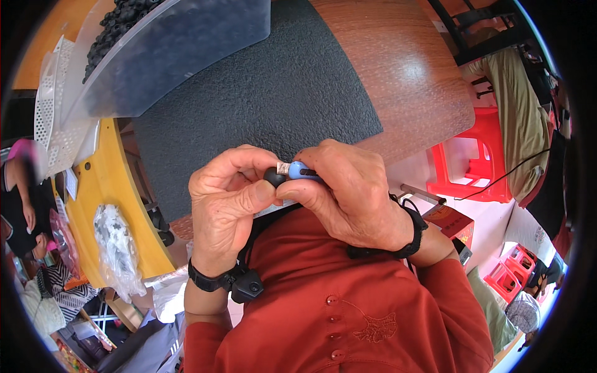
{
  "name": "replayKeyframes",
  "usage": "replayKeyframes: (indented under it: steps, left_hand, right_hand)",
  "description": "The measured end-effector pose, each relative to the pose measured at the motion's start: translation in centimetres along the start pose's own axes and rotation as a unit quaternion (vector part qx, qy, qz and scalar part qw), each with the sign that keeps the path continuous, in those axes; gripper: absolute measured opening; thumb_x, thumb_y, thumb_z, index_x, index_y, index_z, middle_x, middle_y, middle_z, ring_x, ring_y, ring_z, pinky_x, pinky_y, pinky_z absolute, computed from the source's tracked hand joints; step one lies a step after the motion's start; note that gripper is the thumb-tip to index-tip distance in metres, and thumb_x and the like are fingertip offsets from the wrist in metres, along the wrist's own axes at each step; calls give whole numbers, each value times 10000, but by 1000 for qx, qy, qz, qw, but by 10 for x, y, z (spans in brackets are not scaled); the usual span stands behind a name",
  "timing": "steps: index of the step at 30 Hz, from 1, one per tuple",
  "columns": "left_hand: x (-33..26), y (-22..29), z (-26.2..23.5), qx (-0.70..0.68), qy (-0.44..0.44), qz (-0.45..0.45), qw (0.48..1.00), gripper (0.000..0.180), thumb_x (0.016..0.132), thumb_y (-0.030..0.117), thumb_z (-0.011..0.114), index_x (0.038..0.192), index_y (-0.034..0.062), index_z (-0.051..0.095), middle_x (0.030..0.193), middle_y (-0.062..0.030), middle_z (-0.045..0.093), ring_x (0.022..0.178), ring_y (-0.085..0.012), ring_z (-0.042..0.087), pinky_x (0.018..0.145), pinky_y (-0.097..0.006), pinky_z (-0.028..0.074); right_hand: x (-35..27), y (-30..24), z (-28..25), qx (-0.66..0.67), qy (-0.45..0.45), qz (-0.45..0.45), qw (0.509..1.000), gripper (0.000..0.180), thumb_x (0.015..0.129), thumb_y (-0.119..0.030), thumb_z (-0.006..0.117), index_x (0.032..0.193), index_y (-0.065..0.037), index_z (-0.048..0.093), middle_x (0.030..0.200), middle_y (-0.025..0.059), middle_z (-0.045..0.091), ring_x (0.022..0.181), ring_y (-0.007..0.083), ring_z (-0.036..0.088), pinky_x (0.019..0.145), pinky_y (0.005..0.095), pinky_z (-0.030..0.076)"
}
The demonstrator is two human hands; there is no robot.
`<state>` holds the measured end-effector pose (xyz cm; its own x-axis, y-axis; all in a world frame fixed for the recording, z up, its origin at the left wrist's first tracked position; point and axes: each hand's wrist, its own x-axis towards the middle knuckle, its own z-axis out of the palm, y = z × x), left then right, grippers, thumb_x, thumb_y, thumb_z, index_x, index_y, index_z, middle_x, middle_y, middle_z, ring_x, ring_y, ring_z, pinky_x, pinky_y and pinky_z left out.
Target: Trimming excess material from black shoe components using a small hand-held cutter.
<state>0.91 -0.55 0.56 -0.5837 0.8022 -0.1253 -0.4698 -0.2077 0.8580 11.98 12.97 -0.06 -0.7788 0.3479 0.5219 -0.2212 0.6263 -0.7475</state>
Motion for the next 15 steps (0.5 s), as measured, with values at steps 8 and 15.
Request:
replayKeyframes:
  steps: [8,15]
  left_hand:
    - [0,-3,-1,-10,4,-24,1000,252,765,29,729,988,-49,640,909,-101,628,769,-138,598,639,-249,522]
    - [0,-3,-1,-6,9,-38,999,241,766,35,728,971,-55,640,872,-111,633,719,-152,600,630,-261,516]
  right_hand:
    - [-3,1,0,-15,-11,8,1000,235,776,-168,718,850,-11,560,640,114,533,537,276,562,459,367,427]
    - [-5,0,1,-42,-14,7,999,222,780,-174,715,815,-19,560,631,101,525,532,261,560,450,359,433]
